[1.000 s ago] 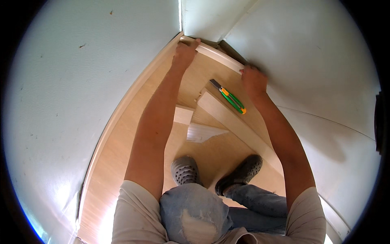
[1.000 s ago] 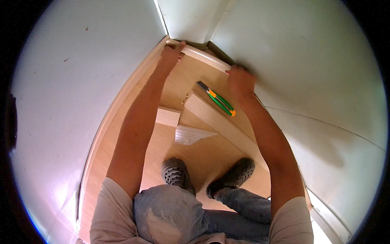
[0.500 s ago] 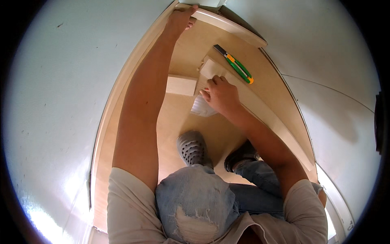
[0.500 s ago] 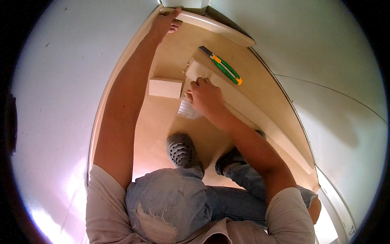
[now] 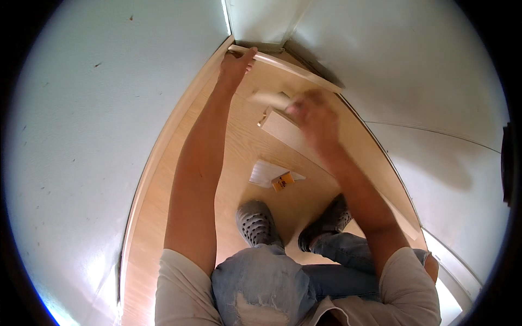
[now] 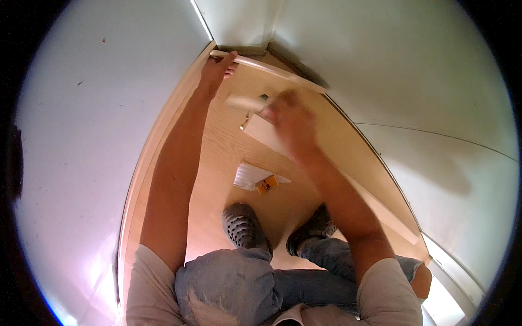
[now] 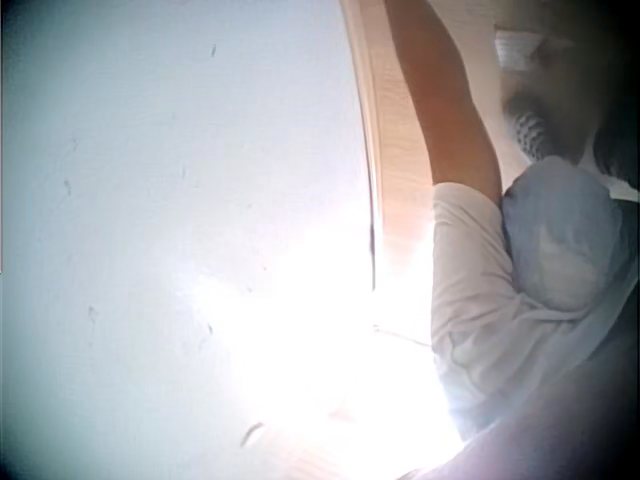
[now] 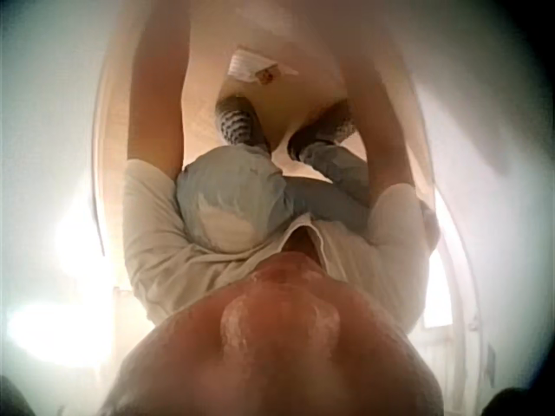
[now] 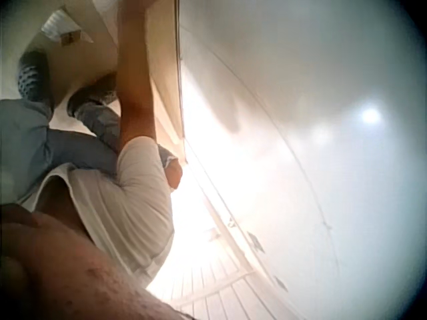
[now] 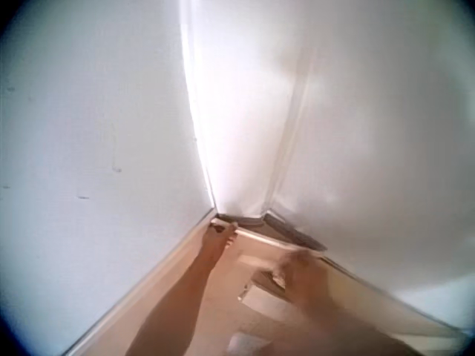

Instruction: The person measures and cuts wooden baseboards using a miter saw and utility knife, then fits them into the corners of a room. They repeatedly adjust the pieces to ensure a snug fit against the wall and floor.

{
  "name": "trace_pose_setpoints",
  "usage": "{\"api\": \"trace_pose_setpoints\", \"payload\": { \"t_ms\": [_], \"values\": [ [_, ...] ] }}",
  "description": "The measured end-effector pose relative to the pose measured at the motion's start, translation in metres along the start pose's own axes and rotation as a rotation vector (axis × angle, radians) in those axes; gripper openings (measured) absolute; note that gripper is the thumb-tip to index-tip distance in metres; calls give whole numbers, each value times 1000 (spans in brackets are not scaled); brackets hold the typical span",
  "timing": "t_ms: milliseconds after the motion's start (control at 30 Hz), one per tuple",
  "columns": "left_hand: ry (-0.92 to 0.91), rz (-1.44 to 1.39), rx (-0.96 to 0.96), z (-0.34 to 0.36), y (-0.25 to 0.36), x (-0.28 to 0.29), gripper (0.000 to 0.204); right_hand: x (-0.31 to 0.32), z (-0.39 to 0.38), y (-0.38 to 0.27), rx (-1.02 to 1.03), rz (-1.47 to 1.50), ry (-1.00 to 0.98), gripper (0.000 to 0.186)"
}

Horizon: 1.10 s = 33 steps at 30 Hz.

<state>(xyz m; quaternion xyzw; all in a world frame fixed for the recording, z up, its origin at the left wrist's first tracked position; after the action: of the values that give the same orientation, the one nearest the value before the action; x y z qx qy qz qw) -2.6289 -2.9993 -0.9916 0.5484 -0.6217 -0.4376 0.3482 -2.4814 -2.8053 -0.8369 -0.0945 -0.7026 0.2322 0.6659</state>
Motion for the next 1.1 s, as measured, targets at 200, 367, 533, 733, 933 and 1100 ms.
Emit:
{"api": "trace_pose_setpoints", "payload": {
  "t_ms": [200,367,533,733,933,1100],
  "values": [
    [231,43,-35,-9,-16,3,43,22,115,26,71,-172,128,14],
    [254,-160,-166,-45,-13,2,46,-38,148,25,106,-183,87,16],
    [303,-141,-8,-82,-20,0,44,-52,141,27,18,132,258,26],
    [569,324,153,-126,9,8,34,-50,143,48,-306,58,156,34],
    [496,481,-23,-67,52,3,44,-63,145,39,-336,131,119,39],
    [467,416,76,-33,42,-1,50,-74,143,47,-327,182,102,40]
  ]
}}
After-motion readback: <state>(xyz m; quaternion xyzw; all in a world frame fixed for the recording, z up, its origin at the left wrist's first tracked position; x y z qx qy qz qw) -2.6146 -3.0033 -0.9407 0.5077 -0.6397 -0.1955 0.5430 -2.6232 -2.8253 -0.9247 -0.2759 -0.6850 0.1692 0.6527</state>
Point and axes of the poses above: each hand's wrist, its own z-axis towards the middle knuckle, its own x-axis out of the back of the hand, y = z × x, the point moved 9 cm from there along z, towards the middle knuckle, and after that the axes turned 9 degrees about -y, right-handed, at the moved point
